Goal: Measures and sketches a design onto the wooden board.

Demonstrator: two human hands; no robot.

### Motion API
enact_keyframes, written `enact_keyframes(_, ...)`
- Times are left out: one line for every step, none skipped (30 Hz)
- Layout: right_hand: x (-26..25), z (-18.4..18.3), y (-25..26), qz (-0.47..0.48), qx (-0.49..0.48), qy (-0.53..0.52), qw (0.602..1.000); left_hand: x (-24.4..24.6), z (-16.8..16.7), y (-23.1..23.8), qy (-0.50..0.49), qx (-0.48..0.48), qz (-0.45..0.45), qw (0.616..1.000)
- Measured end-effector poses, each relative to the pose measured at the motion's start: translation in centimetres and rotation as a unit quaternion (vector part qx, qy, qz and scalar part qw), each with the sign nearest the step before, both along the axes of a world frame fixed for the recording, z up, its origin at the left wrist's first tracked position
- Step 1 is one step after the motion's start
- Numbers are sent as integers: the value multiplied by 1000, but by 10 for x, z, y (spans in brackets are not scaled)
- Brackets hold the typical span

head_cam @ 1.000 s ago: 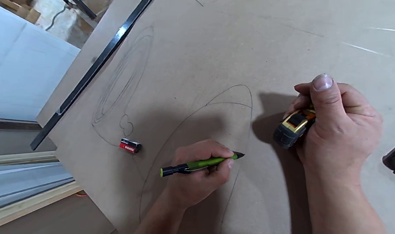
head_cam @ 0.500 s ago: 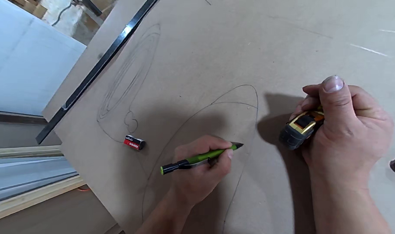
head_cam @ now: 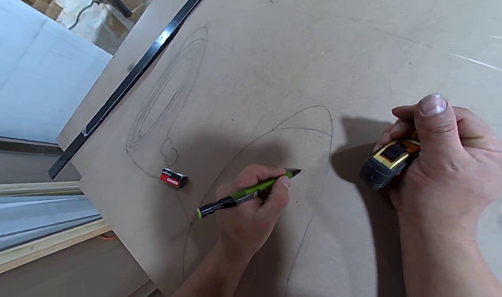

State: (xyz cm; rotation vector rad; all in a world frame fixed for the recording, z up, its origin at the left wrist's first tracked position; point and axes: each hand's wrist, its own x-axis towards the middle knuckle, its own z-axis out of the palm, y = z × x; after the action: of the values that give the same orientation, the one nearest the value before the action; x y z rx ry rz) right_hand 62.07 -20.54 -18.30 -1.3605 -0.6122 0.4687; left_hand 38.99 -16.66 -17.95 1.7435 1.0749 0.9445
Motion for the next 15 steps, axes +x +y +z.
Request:
enact_keyframes(0,0,0,2,1,2,1000,0,0,0,0,4,-14,1000)
enact_keyframes(0,0,-1,6,1,6,1000,0,1,0,1,6,-28,1000)
enact_keyframes(1,0,-1,9,1,8,1000,0,1,1,0,7,-41,999)
enact_keyframes(1,1,-1,10,3,8,1000,1,1,1,-1,6,-50,999)
enact_keyframes(0,0,0,7,5,5,1000,1,2,1,0,6,-53,999)
enact_keyframes(0,0,0,6,5,3,1000,1,2,1,3,6,-49,999)
enact_keyframes(0,0,0,5,4,3,1000,2,2,1,11,9,-34,999)
enact_keyframes(0,1,0,4,2,3,1000,2,1,0,24,12,-11,1000)
enact_keyframes(0,1,-1,6,-1,3,1000,0,1,1,31,9,16,999)
enact_keyframes(0,1,-1,4,-4,0,1000,-3,1,2,29,0,40,999)
enact_keyframes(0,0,-1,4,-4,-3,1000,-11,1,3,18,-11,57,998)
enact_keyframes(0,0,-1,6,-2,-6,1000,-21,1,5,-2,-22,66,998)
enact_keyframes(0,0,0,7,1,-5,1000,-35,2,7,-24,-34,70,997)
enact_keyframes(0,-1,0,11,2,-3,1000,-50,3,8,-42,-49,67,996)
enact_keyframes(1,-2,1,11,5,0,1000,-65,4,10,-50,-61,58,995)
